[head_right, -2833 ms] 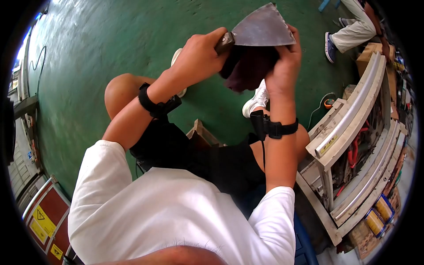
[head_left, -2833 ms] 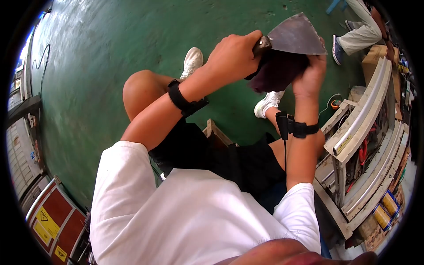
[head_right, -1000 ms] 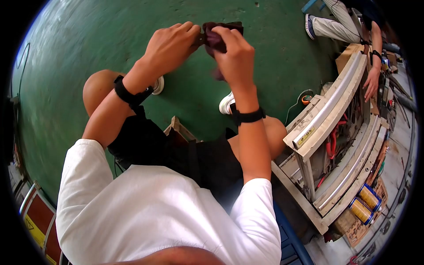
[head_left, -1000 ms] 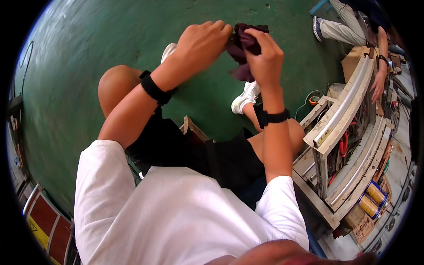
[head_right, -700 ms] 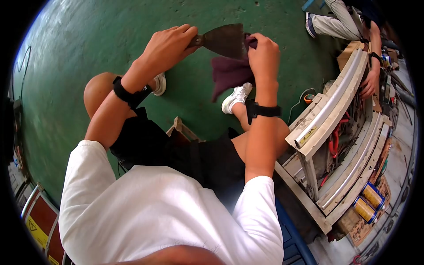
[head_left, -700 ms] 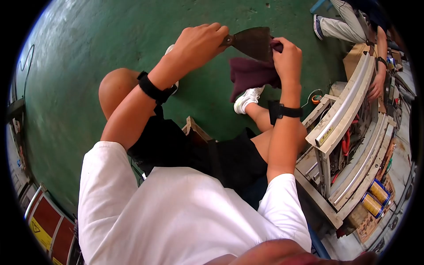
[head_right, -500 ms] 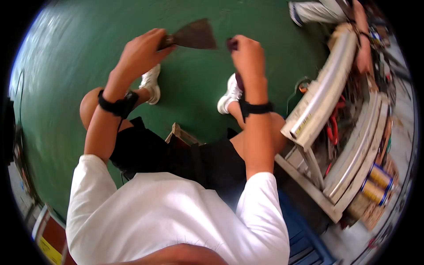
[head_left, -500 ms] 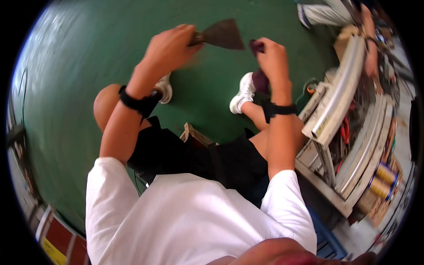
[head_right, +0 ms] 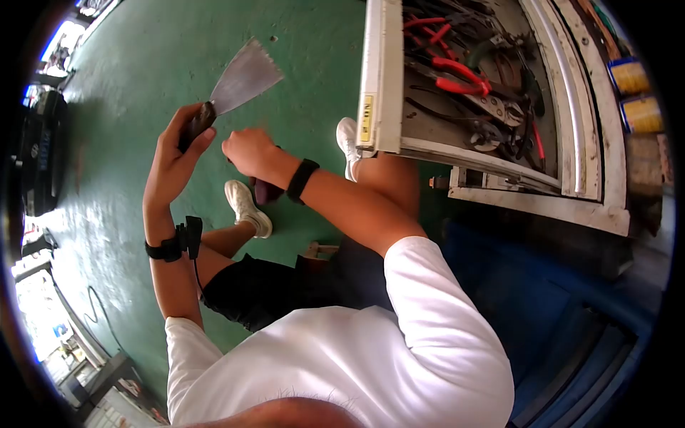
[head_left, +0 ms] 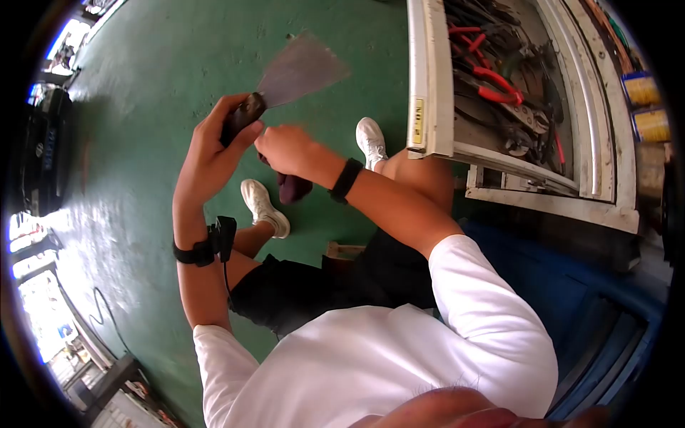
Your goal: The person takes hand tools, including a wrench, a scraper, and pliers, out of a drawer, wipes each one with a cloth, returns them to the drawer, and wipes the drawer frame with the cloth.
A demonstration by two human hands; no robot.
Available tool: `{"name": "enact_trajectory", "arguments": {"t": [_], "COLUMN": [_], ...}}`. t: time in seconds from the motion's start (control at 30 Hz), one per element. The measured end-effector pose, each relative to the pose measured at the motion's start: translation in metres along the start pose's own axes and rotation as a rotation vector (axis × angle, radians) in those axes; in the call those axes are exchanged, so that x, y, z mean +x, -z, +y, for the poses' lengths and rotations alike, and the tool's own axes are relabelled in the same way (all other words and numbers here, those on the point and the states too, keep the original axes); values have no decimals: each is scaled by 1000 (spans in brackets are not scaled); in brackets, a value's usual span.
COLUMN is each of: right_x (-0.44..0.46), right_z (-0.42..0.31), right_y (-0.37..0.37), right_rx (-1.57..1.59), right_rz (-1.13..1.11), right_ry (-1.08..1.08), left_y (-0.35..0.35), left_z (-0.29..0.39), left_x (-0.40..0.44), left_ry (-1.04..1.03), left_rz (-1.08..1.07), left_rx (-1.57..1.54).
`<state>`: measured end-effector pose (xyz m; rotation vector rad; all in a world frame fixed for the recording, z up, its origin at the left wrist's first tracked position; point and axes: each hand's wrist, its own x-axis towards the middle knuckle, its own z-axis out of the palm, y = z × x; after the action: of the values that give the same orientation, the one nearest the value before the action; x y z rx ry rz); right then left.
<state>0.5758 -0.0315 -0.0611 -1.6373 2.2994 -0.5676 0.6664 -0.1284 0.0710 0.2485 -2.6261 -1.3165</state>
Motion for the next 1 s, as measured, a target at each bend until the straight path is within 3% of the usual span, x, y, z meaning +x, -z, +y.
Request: {"name": "enact_trajectory", "arguments": {"t": [0.07,0.3,0.4,0.63,0.73,0.9,1.0], "right_x": [-5,-19,-27,-39,-41,-50,-51], "right_z": [-4,6,17,35,28,22,25], "right_y": [11,17,27,38,26,24,23], "right_rx": [-10,20,-20,32,58,74,62], "right_rz": [-54,103,113,199,252,164,147], "right_ry": [14,71,46,-29,6,-7,26], "left_y": [-3,-40,-74,-149,-173,-214,-233], "left_z": [38,140,163,156,144,149,148], "left_x": [18,98,141,253,313,383,403], "left_ry": [-58,-415,-401,-516,-634,-483,-610], "left_rz": [-51,-226,-293,-185,-15,-216,-203], "left_rx": [59,293,353,501,483,555,542]}}
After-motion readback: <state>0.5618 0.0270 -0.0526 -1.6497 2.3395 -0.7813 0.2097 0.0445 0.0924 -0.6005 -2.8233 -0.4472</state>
